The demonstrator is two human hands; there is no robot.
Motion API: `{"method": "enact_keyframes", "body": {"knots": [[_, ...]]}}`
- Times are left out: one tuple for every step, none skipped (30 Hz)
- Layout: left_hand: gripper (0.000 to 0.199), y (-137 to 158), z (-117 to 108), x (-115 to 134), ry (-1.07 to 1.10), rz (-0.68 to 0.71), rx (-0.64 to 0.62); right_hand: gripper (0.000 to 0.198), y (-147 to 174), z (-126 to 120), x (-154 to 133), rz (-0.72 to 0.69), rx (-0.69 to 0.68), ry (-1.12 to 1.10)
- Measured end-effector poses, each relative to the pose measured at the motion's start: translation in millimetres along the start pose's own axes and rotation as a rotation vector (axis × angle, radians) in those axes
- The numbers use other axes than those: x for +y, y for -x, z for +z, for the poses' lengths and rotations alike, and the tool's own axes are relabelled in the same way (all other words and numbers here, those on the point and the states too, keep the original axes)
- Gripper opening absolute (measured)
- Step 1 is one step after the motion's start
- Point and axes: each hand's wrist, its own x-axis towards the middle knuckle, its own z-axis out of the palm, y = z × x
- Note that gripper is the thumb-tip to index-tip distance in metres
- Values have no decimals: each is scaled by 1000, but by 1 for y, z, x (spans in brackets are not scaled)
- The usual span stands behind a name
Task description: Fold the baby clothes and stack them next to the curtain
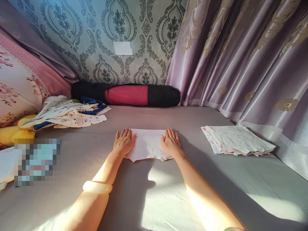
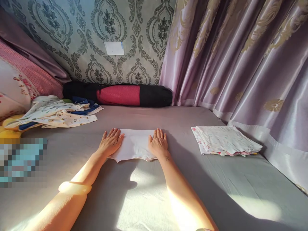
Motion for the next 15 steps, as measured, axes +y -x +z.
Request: {"method": "enact_keyframes", "body": {"knots": [[63, 0, 1, -1, -1, -4, -2, 63, 0, 0, 0, 3, -6, -1], [63, 0, 2, -1, -2, -6, -3, 63, 0, 0, 0, 5, -10, -3], [63, 0, 2, -1, -3, -7, -7, 63, 0, 0, 0, 7, -12, -5], [63, 0, 2, -1, -1, -6, -11, 63, 0, 0, 0, 8, -14, -8], [62, 0, 1, -1, 1, -7, -14, 63, 0, 0, 0, 9, -13, -10], [62, 0, 0, -1, 3, -7, -15, 63, 0, -1, 0, 8, -14, -10], [62, 0, -1, -1, 4, -7, -15, 63, 0, -1, 0, 8, -14, -9], [62, 1, -2, 0, 2, -6, -12, 63, 0, -2, 0, 9, -15, -8], [62, 1, -4, 1, -3, -5, -7, 62, 1, -2, -1, 10, -13, -5], [62, 2, -5, 2, -13, -4, 2, 62, 1, -3, -2, 11, -6, -3], [62, 3, -6, 4, -26, -3, 15, 62, 2, -4, -3, 7, 7, -5], [63, 4, -7, 7, -39, -2, 33, 62, 3, -4, -4, -2, 25, -11], [63, 5, -8, 11, -49, 3, 46, 62, 3, -5, -5, -15, 43, -20], [64, 6, -9, 16, -58, 11, 59, 62, 4, -6, -7, -32, 64, -33], [64, 7, -10, 21, -67, 21, 72, 62, 5, -6, -9, -53, 87, -49]]}}
